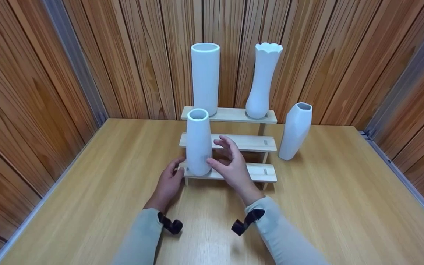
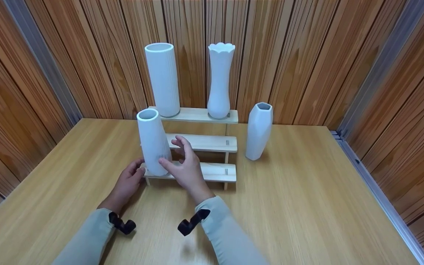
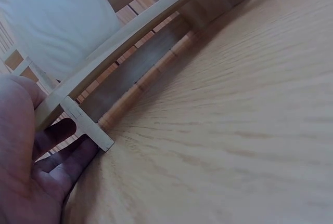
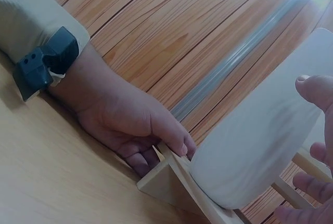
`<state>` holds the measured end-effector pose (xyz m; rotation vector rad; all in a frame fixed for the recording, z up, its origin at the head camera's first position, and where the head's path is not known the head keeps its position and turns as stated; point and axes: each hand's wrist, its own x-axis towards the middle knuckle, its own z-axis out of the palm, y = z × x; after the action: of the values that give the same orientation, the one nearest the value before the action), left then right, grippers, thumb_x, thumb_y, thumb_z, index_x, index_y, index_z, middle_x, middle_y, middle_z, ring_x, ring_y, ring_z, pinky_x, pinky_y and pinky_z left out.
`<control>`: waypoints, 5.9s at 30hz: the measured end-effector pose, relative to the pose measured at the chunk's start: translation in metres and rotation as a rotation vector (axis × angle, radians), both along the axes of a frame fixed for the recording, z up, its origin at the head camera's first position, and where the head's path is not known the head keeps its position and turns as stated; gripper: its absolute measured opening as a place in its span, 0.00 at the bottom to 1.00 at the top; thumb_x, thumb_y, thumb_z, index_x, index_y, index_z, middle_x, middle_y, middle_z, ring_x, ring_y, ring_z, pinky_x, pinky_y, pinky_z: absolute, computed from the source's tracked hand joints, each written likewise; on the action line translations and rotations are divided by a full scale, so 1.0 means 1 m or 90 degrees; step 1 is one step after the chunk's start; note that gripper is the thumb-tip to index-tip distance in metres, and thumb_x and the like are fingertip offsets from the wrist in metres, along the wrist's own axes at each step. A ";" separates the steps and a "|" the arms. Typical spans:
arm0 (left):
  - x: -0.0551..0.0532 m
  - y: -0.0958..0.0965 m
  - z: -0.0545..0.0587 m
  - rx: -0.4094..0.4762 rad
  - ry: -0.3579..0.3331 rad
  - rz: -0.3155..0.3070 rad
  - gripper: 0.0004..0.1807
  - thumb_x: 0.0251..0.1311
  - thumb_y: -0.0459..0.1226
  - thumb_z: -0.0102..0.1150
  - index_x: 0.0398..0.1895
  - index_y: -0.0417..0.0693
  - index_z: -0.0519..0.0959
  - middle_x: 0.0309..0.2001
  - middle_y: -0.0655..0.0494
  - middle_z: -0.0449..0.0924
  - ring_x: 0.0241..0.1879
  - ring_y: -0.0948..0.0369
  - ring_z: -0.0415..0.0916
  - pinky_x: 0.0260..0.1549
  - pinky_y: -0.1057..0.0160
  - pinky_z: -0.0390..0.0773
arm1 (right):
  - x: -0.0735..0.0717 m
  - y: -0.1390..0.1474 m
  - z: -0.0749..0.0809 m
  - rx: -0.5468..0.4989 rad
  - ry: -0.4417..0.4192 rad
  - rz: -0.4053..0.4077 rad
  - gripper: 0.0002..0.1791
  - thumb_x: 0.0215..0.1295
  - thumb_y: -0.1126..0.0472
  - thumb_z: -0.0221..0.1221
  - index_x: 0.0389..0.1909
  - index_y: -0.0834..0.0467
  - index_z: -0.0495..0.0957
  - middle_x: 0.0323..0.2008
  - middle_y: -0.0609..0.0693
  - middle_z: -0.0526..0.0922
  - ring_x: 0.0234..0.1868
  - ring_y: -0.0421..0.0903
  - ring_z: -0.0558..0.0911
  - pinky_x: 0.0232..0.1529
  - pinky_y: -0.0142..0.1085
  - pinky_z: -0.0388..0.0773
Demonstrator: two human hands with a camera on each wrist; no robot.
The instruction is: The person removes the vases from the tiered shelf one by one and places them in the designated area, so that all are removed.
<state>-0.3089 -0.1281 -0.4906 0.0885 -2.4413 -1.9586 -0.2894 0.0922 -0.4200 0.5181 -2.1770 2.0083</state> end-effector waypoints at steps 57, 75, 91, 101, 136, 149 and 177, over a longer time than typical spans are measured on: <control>0.004 0.000 0.001 -0.021 -0.010 0.009 0.21 0.77 0.46 0.47 0.69 0.63 0.70 0.74 0.60 0.63 0.73 0.55 0.57 0.72 0.46 0.60 | -0.012 -0.035 0.017 0.042 -0.077 -0.043 0.51 0.50 0.44 0.77 0.75 0.42 0.62 0.71 0.46 0.68 0.69 0.52 0.71 0.66 0.59 0.69; 0.004 -0.001 0.000 -0.008 -0.011 0.000 0.20 0.77 0.48 0.47 0.69 0.67 0.70 0.73 0.61 0.62 0.69 0.56 0.63 0.68 0.48 0.66 | -0.006 -0.026 0.027 0.015 -0.103 -0.032 0.51 0.47 0.44 0.78 0.73 0.38 0.65 0.68 0.43 0.71 0.66 0.49 0.74 0.65 0.58 0.70; 0.001 0.001 -0.002 0.028 0.029 0.000 0.22 0.76 0.39 0.48 0.71 0.53 0.70 0.70 0.53 0.68 0.64 0.54 0.69 0.62 0.52 0.72 | 0.005 -0.003 0.026 0.036 -0.041 -0.044 0.46 0.50 0.45 0.78 0.71 0.38 0.67 0.65 0.41 0.74 0.64 0.47 0.76 0.64 0.58 0.71; 0.003 0.002 0.000 0.028 0.011 0.004 0.22 0.76 0.42 0.47 0.71 0.58 0.70 0.69 0.55 0.68 0.64 0.55 0.68 0.63 0.52 0.71 | 0.011 0.019 0.030 0.062 -0.050 -0.053 0.49 0.49 0.43 0.77 0.72 0.38 0.64 0.66 0.41 0.73 0.65 0.49 0.75 0.64 0.59 0.71; 0.002 0.002 -0.001 0.024 -0.027 0.010 0.20 0.77 0.45 0.47 0.69 0.64 0.69 0.72 0.60 0.64 0.66 0.55 0.65 0.67 0.49 0.68 | 0.020 0.105 0.034 0.089 -0.060 -0.089 0.51 0.54 0.45 0.75 0.77 0.47 0.60 0.70 0.49 0.70 0.67 0.54 0.73 0.67 0.59 0.67; 0.002 0.000 -0.001 0.033 -0.003 -0.007 0.22 0.77 0.42 0.46 0.72 0.57 0.68 0.70 0.55 0.66 0.66 0.54 0.65 0.67 0.49 0.67 | 0.022 0.136 0.036 0.102 -0.052 -0.106 0.50 0.58 0.50 0.74 0.78 0.49 0.58 0.71 0.55 0.68 0.69 0.58 0.70 0.67 0.62 0.65; 0.003 0.001 -0.005 0.024 0.012 0.002 0.22 0.77 0.41 0.47 0.71 0.55 0.69 0.71 0.54 0.66 0.66 0.54 0.65 0.67 0.49 0.68 | 0.031 0.206 0.033 0.125 -0.067 -0.160 0.52 0.62 0.48 0.70 0.80 0.53 0.51 0.74 0.60 0.63 0.71 0.63 0.66 0.66 0.64 0.64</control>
<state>-0.3059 -0.1267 -0.4957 0.0738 -2.3912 -1.9948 -0.2580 0.2987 -0.3871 0.1500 -2.3790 1.7396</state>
